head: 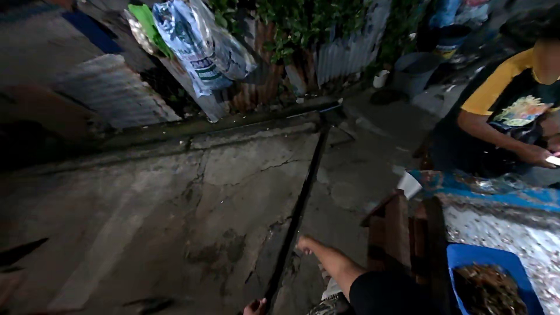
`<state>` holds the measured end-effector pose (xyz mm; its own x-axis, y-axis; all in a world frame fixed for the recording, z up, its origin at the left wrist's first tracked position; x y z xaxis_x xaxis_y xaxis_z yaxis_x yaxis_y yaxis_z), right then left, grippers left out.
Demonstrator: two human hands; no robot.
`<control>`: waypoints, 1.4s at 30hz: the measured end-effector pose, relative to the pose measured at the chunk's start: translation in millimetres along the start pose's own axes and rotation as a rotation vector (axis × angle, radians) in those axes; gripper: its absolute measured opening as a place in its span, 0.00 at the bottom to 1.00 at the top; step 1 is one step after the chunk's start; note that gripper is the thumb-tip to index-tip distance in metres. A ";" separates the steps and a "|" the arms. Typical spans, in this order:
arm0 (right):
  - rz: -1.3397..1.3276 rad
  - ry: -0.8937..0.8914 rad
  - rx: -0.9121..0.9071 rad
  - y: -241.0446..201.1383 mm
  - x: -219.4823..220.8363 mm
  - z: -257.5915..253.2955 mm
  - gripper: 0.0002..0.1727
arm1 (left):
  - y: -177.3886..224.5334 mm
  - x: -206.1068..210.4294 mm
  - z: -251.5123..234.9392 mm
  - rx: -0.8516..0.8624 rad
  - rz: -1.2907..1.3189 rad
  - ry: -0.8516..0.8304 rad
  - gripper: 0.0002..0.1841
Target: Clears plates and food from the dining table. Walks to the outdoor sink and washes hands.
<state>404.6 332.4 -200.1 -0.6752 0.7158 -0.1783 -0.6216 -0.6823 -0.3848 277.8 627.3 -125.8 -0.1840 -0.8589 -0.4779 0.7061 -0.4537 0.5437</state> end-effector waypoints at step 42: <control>0.835 -1.276 -0.970 -141.3 1032.6 439.7 0.09 | -578.2 -268.1 550.3 0.073 1.559 1.271 0.15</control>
<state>-379.4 1102.4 68.4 -0.8030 -0.5952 -0.0303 0.1181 -0.1090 -0.9870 -457.4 989.3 67.7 0.9587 0.1595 0.2357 -0.2771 0.3353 0.9004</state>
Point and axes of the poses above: each hand's wrist, its own z-axis away from the middle knuckle, its own x-axis out of the palm, y = z × x, the point moved 10 cm from there along -z, towards the middle knuckle, and after that the axes turned 8 degrees about z, right-handed, at the moved point
